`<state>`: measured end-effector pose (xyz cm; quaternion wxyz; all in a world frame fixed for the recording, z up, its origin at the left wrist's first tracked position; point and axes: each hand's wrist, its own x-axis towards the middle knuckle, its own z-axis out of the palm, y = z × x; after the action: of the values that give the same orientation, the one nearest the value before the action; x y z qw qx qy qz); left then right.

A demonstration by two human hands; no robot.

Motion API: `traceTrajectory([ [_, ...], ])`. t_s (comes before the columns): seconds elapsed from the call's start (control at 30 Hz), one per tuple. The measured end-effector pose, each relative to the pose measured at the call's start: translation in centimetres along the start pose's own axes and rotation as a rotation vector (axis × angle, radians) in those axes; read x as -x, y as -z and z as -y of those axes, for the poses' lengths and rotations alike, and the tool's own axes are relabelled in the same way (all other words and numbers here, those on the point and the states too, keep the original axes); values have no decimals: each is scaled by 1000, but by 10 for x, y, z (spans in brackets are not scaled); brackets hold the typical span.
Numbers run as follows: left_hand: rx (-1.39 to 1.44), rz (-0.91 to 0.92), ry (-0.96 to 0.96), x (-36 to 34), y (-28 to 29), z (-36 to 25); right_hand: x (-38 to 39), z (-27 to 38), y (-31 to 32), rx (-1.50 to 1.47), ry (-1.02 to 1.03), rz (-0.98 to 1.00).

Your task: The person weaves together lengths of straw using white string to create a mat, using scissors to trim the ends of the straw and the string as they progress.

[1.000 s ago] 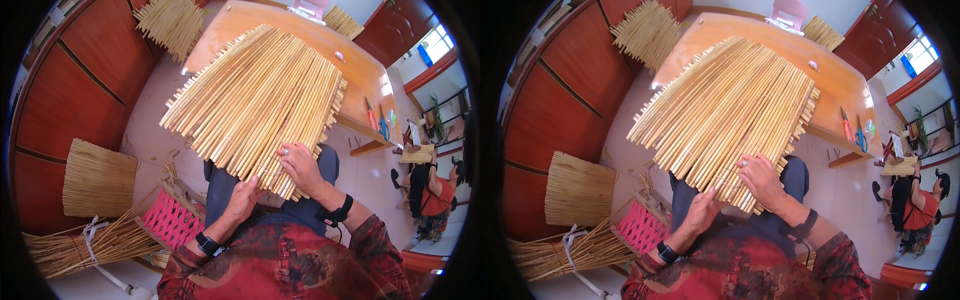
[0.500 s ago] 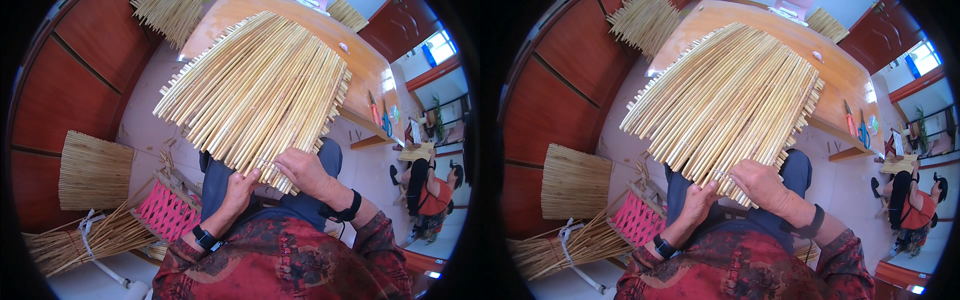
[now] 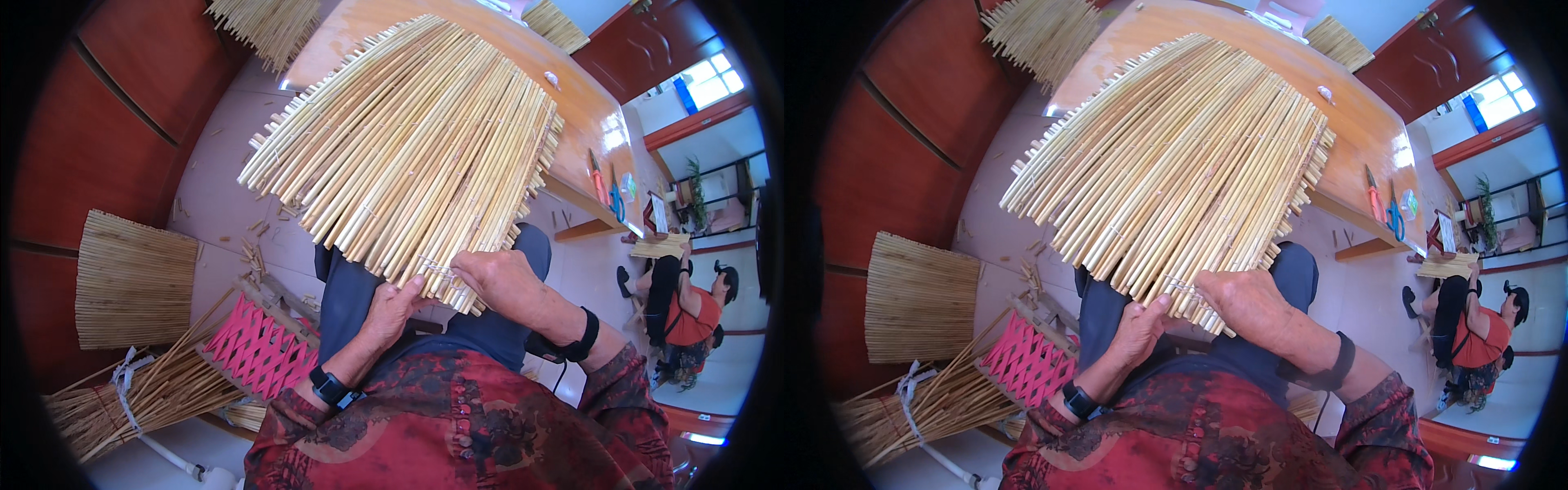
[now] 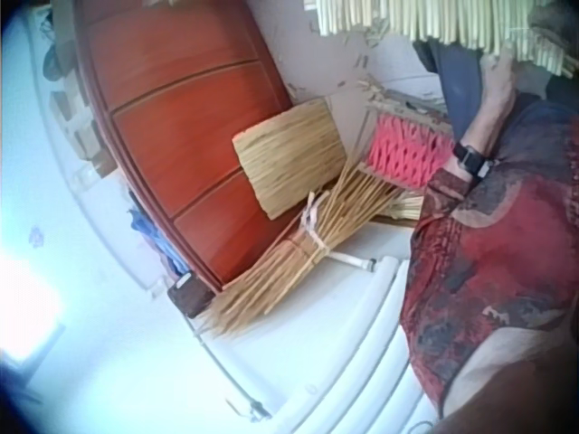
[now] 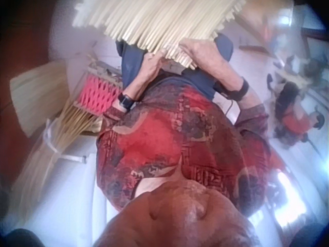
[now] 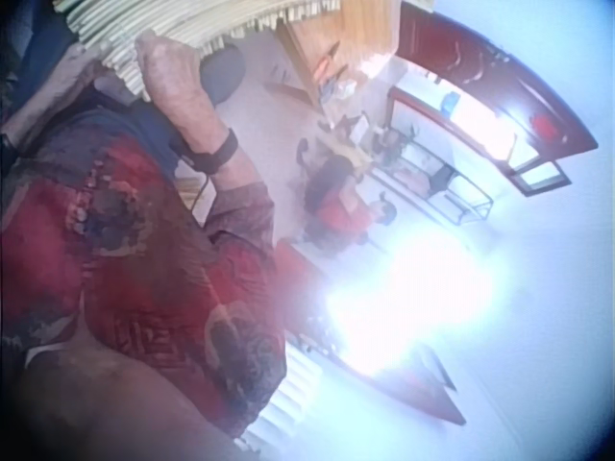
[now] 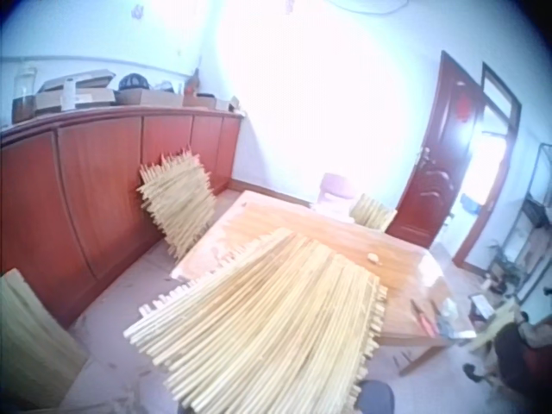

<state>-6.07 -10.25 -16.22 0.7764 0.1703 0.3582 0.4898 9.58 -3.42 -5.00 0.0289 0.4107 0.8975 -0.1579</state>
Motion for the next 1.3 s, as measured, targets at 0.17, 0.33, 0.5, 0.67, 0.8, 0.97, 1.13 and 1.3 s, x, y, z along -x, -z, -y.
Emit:
traceTrajectory([
  [0.17, -9, 9, -3, -2, 2, -1, 1, 1, -2, -26, 109, -89],
  [0.33, 87, 71, -65, -5, 3, 4, 0, 2, 1, -29, 56, -40],
  [0.5, 27, 79, -75, -5, 6, 3, -2, 3, 1, -28, 89, -57],
  [0.67, 20, 77, -84, -6, 4, 3, -2, 2, 3, 26, 61, -2],
  [0.8, 10, 59, -100, -6, 2, 3, -3, 1, 4, 24, 58, 11],
  [0.97, -29, 37, -100, -7, 5, 6, -4, 2, 4, -7, 108, -53],
  [1.13, -47, 27, -97, -9, 6, 9, -5, 3, 3, 1, 108, -51],
  [1.3, -30, 4, -107, -7, 0, 4, -6, 1, 4, 9, 102, -69],
])
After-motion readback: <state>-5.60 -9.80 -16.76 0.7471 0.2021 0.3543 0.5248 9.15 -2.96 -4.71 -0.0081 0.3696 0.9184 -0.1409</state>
